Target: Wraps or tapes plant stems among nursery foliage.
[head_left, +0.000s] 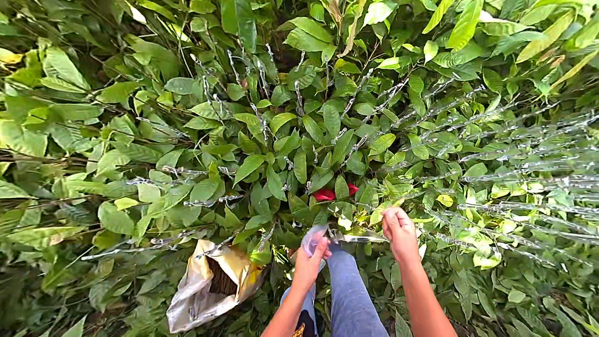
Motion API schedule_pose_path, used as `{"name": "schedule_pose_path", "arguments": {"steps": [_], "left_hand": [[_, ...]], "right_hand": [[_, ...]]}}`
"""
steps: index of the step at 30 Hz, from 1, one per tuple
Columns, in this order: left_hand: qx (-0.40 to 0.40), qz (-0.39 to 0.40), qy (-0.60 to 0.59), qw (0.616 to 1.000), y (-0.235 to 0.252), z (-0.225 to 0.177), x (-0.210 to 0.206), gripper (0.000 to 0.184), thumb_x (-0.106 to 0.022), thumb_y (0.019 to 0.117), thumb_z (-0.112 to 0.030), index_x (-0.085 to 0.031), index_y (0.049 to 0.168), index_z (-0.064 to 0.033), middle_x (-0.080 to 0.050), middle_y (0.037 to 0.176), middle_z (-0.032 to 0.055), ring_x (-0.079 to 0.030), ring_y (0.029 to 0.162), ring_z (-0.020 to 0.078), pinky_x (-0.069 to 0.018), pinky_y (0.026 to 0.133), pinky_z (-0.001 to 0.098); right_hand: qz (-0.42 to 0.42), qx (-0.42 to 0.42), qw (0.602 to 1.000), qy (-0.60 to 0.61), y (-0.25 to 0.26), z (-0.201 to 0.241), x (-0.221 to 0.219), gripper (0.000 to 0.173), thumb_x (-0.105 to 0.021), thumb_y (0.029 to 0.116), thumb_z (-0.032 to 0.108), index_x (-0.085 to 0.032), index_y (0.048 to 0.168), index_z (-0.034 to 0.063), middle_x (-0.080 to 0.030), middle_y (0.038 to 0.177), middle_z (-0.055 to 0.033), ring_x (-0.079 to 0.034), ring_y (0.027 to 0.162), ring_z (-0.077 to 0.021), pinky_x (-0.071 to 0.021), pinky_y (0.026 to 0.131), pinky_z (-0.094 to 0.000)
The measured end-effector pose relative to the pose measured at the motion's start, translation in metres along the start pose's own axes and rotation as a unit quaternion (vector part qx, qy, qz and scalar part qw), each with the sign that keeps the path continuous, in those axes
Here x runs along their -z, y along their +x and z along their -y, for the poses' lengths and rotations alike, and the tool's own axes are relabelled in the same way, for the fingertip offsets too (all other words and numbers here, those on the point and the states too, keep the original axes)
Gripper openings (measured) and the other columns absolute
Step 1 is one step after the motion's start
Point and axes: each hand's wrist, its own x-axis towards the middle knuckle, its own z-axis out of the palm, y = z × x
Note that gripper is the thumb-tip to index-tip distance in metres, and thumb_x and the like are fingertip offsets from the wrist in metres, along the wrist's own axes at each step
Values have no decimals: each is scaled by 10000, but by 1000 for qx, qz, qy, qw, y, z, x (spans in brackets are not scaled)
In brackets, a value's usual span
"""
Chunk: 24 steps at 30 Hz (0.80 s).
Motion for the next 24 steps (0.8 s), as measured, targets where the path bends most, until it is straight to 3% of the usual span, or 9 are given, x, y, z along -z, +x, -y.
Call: {"name": "schedule_pose_path", "arguments": {"steps": [3, 5, 7, 11, 14, 17, 21, 24], "left_hand": [[-27, 26, -6, 999, 14, -8, -11, 162, -578, 982, -152, -610, 1076, -24, -679, 812, -83, -569, 593, -25, -510, 593, 151], [-36, 100, -5, 994, 22, -13, -23, 407, -695, 929, -266, -579, 1204, 11, -706, 988, -57, -551, 633, -40, -470, 577, 143], [-32, 160, 9, 987, 27, -21, -39, 469, -725, 888, -224, -568, 1249, 30, -708, 1080, -36, -554, 658, -47, -464, 577, 143], [-38, 136, 14, 990, 35, -30, -67, 142, -653, 929, -35, -675, 1067, -10, -717, 912, -62, -592, 689, -33, -492, 627, 148], [-61, 95, 9, 994, 39, -26, -79, 89, -643, 931, -9, -686, 1006, -27, -710, 859, -70, -605, 689, -30, -503, 636, 145], [-73, 76, -12, 994, 43, -13, -87, 55, -646, 926, -14, -677, 946, -54, -684, 800, -88, -586, 655, -30, -491, 619, 144], [-41, 49, -16, 998, 52, -2, -91, 66, -635, 950, -57, -634, 893, -91, -581, 669, -128, -509, 555, -40, -450, 558, 137], [-38, 34, -24, 998, 57, -1, -79, 47, -598, 973, -82, -626, 936, -81, -572, 676, -117, -502, 556, -27, -450, 557, 153]], "right_hand": [[83, 25, 957, -278, -6, -7, 4, 256, -568, 1020, 201, -725, 993, 0, -683, 829, -10, -599, 709, -13, -518, 685, -214], [116, 29, 925, -360, -9, -6, 5, 279, -587, 1019, 234, -749, 995, 8, -728, 889, -93, -668, 756, -133, -557, 725, -336], [136, 19, 914, -382, -10, -1, 7, 269, -602, 1012, 234, -749, 1001, 10, -735, 911, -114, -686, 763, -188, -565, 730, -396], [158, -6, 920, -358, -1, 3, 19, 248, -606, 1011, 221, -689, 1074, -4, -707, 883, -103, -649, 712, -175, -551, 702, -390], [150, 14, 928, -340, 2, 1, 28, 233, -613, 1009, 213, -708, 1012, 0, -684, 906, -95, -617, 729, -129, -534, 700, -312], [146, 53, 921, -359, 5, -5, 34, 274, -586, 1027, 232, -740, 958, 16, -683, 897, -94, -653, 793, -140, -550, 732, -310], [130, 43, 908, -395, 18, -8, 45, 285, -553, 1041, 217, -759, 1044, 19, -736, 935, -105, -705, 825, -188, -579, 781, -399], [51, -37, 860, -507, 47, -11, 66, 317, -537, 1055, 231, -737, 1111, -8, -747, 954, -183, -724, 863, -341, -556, 810, -559]]}}
